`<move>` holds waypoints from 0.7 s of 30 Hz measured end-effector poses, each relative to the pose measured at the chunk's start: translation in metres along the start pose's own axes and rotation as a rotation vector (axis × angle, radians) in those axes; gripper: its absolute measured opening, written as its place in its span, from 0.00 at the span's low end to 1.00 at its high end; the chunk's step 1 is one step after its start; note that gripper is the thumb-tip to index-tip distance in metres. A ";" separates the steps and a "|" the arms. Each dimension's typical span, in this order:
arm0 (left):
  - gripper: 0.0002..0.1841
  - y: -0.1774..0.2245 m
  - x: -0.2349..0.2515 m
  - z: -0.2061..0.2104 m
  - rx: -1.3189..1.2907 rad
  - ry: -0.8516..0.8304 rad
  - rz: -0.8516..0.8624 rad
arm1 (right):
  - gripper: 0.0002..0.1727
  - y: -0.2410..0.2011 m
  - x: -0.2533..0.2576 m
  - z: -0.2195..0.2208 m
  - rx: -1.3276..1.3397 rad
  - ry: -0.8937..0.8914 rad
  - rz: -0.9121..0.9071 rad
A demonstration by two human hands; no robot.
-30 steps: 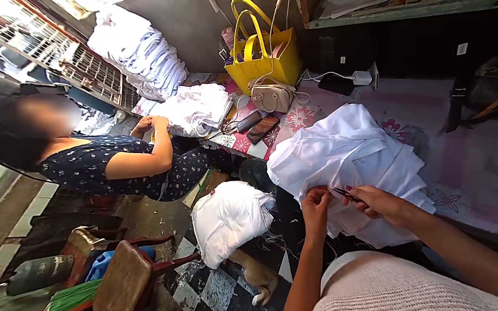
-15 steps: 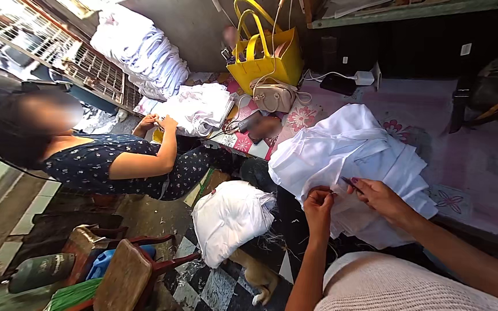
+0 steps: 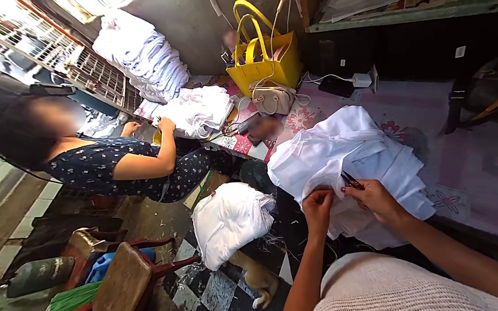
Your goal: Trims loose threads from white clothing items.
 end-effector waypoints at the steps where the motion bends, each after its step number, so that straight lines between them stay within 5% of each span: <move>1: 0.05 0.000 0.000 0.000 -0.034 -0.009 -0.048 | 0.06 0.000 0.000 -0.001 0.012 0.006 -0.004; 11: 0.05 -0.006 0.004 0.003 -0.097 -0.045 -0.145 | 0.06 0.011 -0.004 0.003 0.091 0.047 -0.019; 17: 0.04 -0.002 0.004 0.006 0.067 -0.074 -0.023 | 0.05 0.011 -0.002 0.005 -0.034 0.045 -0.063; 21: 0.04 -0.009 0.002 0.001 -0.111 -0.077 -0.148 | 0.20 0.001 -0.010 -0.002 -0.108 -0.120 -0.023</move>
Point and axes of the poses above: each hand's wrist, its own x-axis towards the middle knuckle, its own z-axis out of the palm, y = z × x, the point moved 7 cm from there along x, towards the middle knuckle, and after that the axes turned 9 degrees about z, right-handed, at the moved point
